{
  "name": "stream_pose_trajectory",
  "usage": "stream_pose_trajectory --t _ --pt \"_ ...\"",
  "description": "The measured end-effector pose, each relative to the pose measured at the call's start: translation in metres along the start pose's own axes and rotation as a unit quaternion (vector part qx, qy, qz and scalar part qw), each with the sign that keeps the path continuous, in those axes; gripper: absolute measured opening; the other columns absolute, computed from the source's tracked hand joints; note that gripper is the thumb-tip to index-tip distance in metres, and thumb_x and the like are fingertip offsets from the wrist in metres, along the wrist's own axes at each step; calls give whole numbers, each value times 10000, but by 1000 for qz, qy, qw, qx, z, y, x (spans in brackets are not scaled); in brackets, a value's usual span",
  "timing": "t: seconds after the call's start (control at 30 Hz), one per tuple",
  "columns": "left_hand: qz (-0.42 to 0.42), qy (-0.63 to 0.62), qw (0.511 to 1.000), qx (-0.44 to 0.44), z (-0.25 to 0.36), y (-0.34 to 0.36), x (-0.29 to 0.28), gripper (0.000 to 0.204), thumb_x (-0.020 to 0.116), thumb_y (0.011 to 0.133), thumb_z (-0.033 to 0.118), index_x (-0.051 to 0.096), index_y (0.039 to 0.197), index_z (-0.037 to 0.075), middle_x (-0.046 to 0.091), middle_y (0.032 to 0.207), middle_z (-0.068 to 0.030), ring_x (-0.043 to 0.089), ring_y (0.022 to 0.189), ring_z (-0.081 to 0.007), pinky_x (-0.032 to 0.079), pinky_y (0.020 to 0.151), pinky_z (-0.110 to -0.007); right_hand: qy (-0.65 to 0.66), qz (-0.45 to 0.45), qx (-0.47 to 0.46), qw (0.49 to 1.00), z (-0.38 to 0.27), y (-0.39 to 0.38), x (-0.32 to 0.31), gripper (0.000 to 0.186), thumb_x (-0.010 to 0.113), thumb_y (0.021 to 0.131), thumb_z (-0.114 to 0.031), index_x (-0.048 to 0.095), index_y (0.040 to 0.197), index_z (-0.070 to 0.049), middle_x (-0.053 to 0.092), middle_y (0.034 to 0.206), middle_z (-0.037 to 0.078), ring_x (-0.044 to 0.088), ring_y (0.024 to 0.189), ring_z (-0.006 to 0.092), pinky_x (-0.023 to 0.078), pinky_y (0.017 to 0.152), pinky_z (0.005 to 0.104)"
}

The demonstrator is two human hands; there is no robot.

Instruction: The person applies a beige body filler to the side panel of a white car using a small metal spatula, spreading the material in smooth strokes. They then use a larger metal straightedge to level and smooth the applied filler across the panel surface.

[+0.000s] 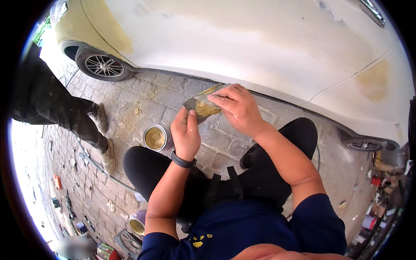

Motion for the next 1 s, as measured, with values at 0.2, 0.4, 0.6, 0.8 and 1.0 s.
stream_pose_trajectory --t 0.2,0.4,0.6,0.8,1.0 --pt "4 -26 999 -19 -17 5 -4 236 533 1115 88 599 928 -39 633 840 -28 502 816 -66 456 693 -267 16 -30 -34 999 -9 8 -21 375 790 801 23 821 1146 -120 760 1083 23 695 996 256 541 888 397" --pt "-60 -198 971 -122 -25 5 3 244 517 1149 162 656 1261 -3 719 1150 -59 699 1036 -146 576 898 -323 335 -145 176 914 19 7 -31 306 681 1037 -48 773 1327 -74 730 1281 77 690 1177 221 536 1049 384" --pt "-37 -306 944 -117 -16 8 -14 219 549 1143 184 652 1274 42 736 1238 -60 704 1131 -178 558 962 -353 324 -235 331 855 45 -19 -39 296 646 1096 -199 744 1292 -1 744 1228 56 675 1082 137 534 958 315" --pt "9 -418 895 -153 -19 16 -17 142 580 1114 151 671 1208 98 742 1224 -40 701 1137 -162 552 972 -364 512 60 500 696 66 -41 1 242 671 1075 -230 733 1170 -16 745 1105 50 671 952 125 552 850 328" --pt "23 -391 911 -126 -24 11 -7 107 587 1117 149 665 1184 120 737 1185 -6 669 1074 -130 506 956 -359 600 22 552 579 43 -50 44 222 645 1071 -191 688 1234 -48 735 1152 57 721 1009 184 585 895 378"
Point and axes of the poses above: each hand's wrist, its own y-axis towards the middle knuckle, its own x-axis out of the palm, z = x × y, the point moved 4 cm from there along y, towards the middle knuckle
